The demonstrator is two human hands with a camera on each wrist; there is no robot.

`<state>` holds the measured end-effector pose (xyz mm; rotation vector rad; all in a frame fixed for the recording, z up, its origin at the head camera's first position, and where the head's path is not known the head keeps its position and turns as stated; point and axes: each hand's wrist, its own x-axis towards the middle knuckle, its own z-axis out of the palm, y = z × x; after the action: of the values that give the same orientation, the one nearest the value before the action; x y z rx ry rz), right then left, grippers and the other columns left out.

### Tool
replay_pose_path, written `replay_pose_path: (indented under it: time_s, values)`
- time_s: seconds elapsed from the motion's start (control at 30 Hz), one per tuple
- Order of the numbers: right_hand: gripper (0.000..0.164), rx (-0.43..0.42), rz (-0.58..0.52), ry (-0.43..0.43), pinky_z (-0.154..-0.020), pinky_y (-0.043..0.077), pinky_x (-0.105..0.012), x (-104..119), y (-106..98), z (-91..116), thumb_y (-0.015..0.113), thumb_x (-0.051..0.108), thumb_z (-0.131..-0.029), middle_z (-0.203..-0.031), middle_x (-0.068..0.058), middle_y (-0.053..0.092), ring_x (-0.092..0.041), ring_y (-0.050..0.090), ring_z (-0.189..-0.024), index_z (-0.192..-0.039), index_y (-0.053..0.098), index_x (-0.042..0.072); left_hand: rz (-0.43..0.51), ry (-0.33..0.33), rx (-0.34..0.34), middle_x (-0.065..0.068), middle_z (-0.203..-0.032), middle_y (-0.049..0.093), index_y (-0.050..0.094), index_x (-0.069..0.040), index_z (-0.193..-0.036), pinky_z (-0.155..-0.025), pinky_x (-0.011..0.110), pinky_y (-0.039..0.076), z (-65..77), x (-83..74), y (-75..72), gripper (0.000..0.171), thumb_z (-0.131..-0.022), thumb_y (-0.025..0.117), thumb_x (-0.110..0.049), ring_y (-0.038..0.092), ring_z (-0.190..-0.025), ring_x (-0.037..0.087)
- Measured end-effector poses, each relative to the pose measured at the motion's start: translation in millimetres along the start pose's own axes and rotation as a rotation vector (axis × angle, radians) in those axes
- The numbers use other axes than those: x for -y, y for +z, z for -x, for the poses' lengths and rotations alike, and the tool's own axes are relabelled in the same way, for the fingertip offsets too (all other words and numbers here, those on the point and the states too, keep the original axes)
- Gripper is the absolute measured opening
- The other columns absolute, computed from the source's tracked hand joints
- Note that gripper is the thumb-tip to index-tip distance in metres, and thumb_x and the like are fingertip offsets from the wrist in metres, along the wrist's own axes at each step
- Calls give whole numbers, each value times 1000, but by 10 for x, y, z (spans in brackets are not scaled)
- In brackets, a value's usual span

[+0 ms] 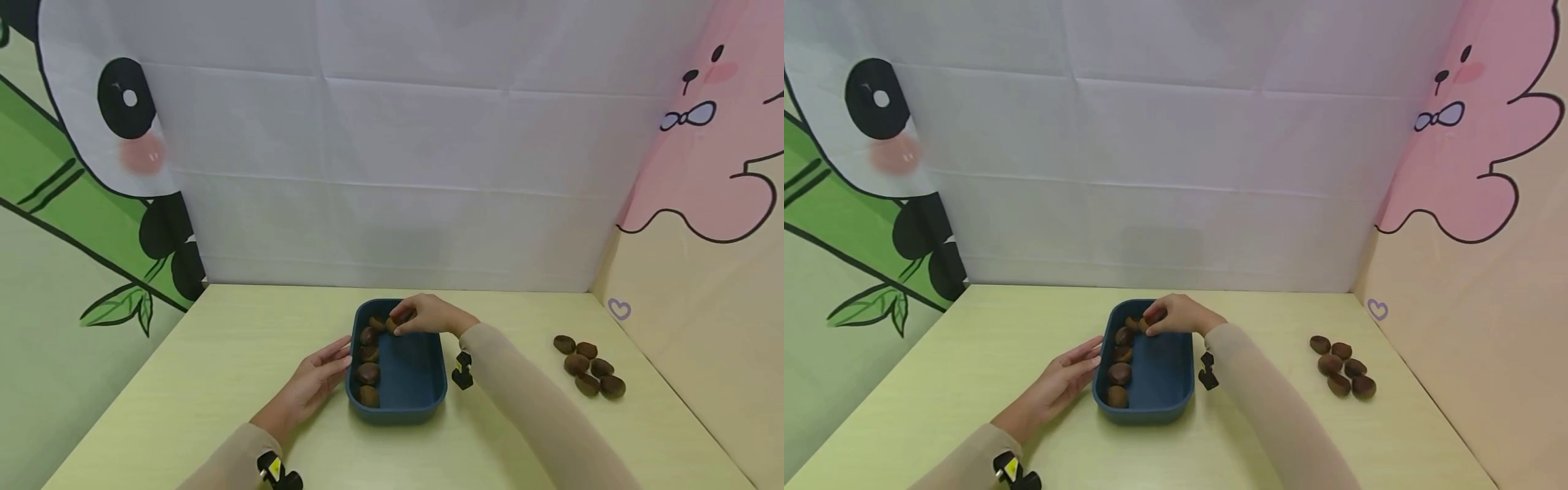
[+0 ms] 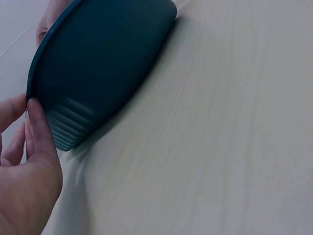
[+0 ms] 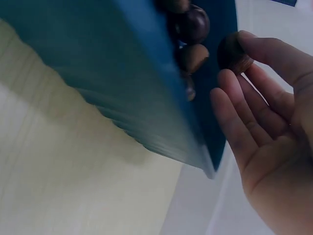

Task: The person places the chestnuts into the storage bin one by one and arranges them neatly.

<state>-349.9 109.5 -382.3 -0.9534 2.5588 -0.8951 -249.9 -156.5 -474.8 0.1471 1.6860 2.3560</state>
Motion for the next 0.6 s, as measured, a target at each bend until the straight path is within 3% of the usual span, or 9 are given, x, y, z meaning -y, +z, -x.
replay_pose_path:
  time_s: [0.27,0.6]
  values:
    - [38,19,153,14,-88,53,-31,-110,216,-98,78,28,-90,-118,4,68,-14,63,-103,-125,70,15,-7,0,-8,15,-138,49,33,0,-155,-100,26,48,0,12,4,60,-101,59,-4,60,-115,12]
    - [36,21,232,13,-87,53,-30,-80,272,-169,78,23,-90,-112,1,69,-15,64,-101,-124,70,13,6,-2,-28,13,-140,50,36,-3,-155,-101,28,48,-10,19,-9,59,-100,60,-3,60,-118,14]
